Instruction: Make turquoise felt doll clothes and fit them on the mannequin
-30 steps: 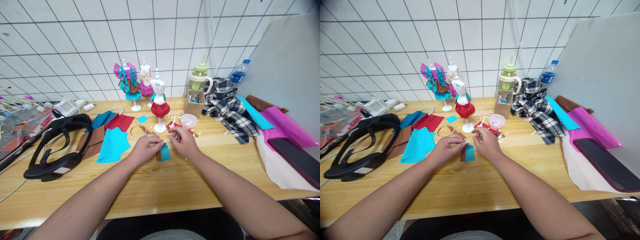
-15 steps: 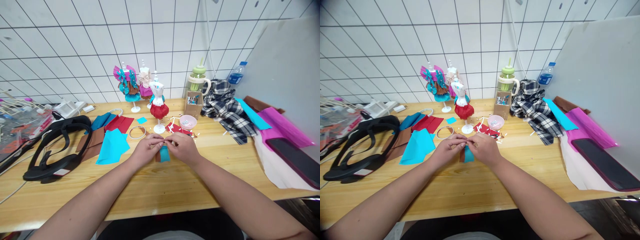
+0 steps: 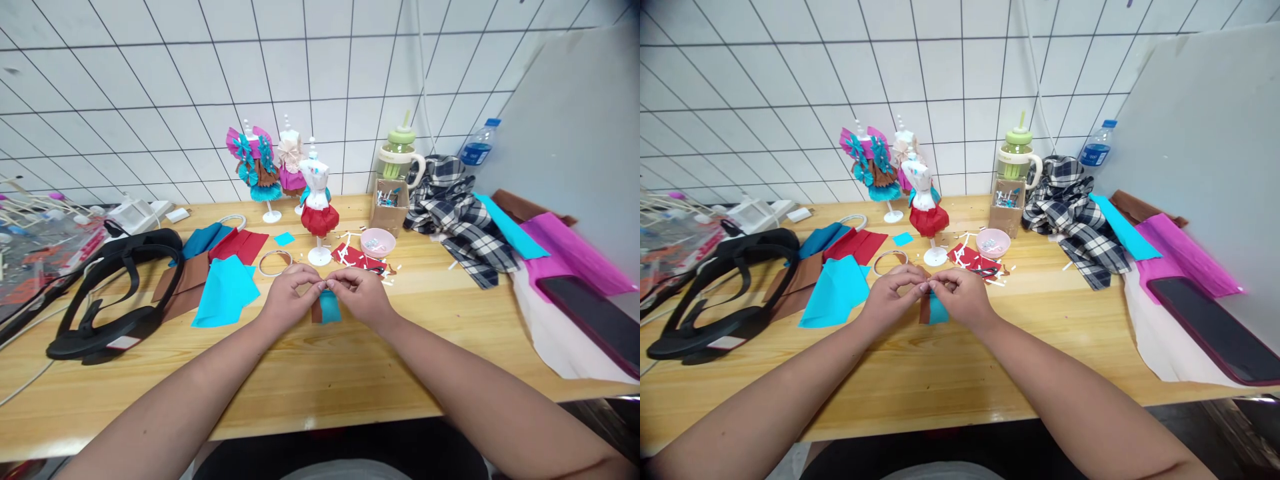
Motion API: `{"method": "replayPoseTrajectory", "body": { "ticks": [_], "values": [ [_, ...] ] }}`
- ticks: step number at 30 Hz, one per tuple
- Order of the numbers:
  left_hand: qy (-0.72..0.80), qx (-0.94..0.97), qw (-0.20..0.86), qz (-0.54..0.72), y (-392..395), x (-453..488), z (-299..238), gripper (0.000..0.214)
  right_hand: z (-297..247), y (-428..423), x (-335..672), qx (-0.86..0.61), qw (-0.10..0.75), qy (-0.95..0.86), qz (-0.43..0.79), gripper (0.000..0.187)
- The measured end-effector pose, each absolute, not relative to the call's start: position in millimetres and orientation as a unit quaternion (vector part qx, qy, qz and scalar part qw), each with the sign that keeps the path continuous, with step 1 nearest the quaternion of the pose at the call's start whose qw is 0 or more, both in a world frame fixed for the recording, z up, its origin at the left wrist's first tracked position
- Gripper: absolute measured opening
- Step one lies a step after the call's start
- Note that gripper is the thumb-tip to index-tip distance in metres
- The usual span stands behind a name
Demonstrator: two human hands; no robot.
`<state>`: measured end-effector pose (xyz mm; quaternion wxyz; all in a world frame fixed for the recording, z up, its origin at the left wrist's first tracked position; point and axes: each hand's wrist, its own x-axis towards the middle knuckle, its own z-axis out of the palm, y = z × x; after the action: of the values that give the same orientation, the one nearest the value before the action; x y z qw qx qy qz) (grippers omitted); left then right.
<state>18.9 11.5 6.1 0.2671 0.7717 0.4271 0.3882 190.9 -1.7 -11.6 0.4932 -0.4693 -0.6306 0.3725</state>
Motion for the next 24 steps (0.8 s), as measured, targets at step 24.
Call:
{"method": "replayPoseTrajectory", "body": {
  "ticks": [24],
  "values": [
    [0.454,0.772,0.249,0.369,14.8,18.7,7.0,0.013,-7.6,-5.7,195.9,-0.456,0.448,-0.746,0.185,0.012]
  ]
}}
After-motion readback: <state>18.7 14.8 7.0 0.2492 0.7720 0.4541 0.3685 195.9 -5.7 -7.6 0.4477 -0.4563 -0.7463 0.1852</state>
